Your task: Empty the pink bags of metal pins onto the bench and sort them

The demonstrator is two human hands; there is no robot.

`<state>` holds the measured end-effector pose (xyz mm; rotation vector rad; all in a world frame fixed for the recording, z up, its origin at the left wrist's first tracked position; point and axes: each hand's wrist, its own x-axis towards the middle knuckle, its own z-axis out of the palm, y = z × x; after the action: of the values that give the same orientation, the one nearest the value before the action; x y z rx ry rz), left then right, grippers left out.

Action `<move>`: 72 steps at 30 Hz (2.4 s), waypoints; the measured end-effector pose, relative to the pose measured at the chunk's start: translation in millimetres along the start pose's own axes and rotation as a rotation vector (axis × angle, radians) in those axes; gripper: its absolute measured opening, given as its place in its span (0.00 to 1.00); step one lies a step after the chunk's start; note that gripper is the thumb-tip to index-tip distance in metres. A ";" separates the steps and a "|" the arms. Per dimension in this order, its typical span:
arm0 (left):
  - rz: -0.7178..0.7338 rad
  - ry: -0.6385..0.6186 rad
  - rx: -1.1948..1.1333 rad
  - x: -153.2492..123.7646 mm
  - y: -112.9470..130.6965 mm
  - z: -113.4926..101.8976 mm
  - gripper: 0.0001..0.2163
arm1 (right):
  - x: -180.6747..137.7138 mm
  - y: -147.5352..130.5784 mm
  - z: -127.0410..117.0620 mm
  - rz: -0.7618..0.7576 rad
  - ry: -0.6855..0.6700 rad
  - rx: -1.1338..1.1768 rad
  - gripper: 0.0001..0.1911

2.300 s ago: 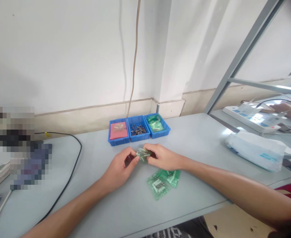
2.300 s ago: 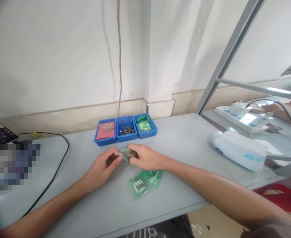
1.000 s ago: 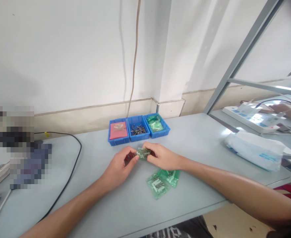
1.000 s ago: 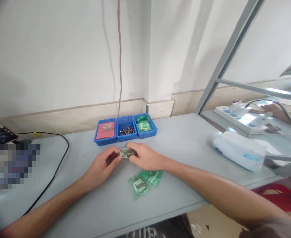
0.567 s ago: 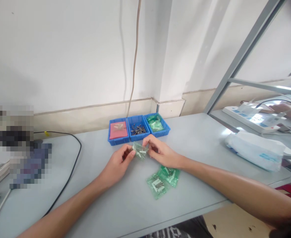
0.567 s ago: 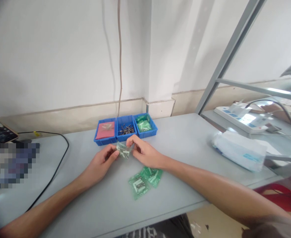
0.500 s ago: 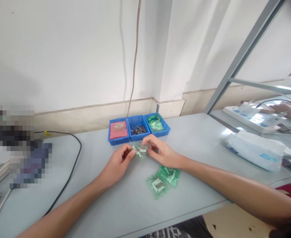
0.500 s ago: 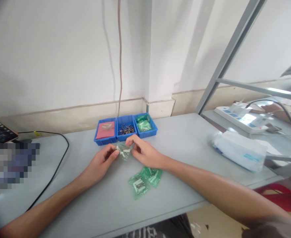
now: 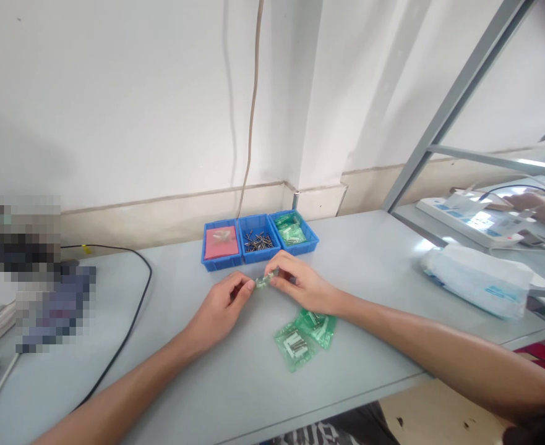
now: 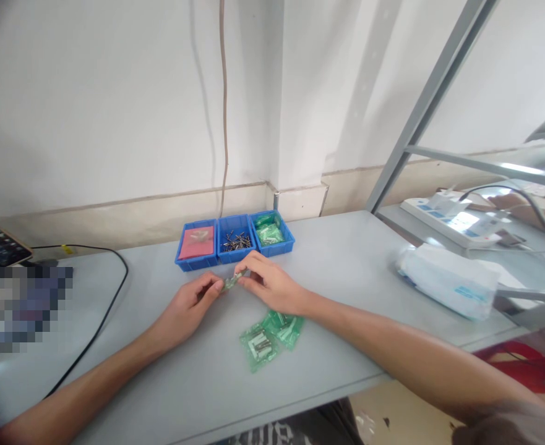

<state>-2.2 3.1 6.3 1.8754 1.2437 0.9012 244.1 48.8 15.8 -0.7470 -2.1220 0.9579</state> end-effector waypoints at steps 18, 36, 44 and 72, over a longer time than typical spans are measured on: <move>0.050 0.014 0.020 -2.1 -4.5 3.8 0.17 | 0.2 8.8 6.3 0.194 -0.076 0.354 0.09; 0.092 0.054 -0.106 -2.1 -4.4 2.9 0.11 | -1.8 2.3 3.2 -0.099 0.018 -0.129 0.15; 0.167 0.065 -0.067 -5.9 0.0 0.5 0.12 | -2.3 3.1 0.6 -0.271 0.068 -0.241 0.13; 0.156 0.123 0.018 -4.6 1.1 0.4 0.21 | -6.6 -0.7 -0.3 -0.546 0.085 -0.324 0.19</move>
<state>-2.7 -1.6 6.3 1.9773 1.1927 1.1063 248.1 43.7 14.2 -0.3103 -2.2544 0.2913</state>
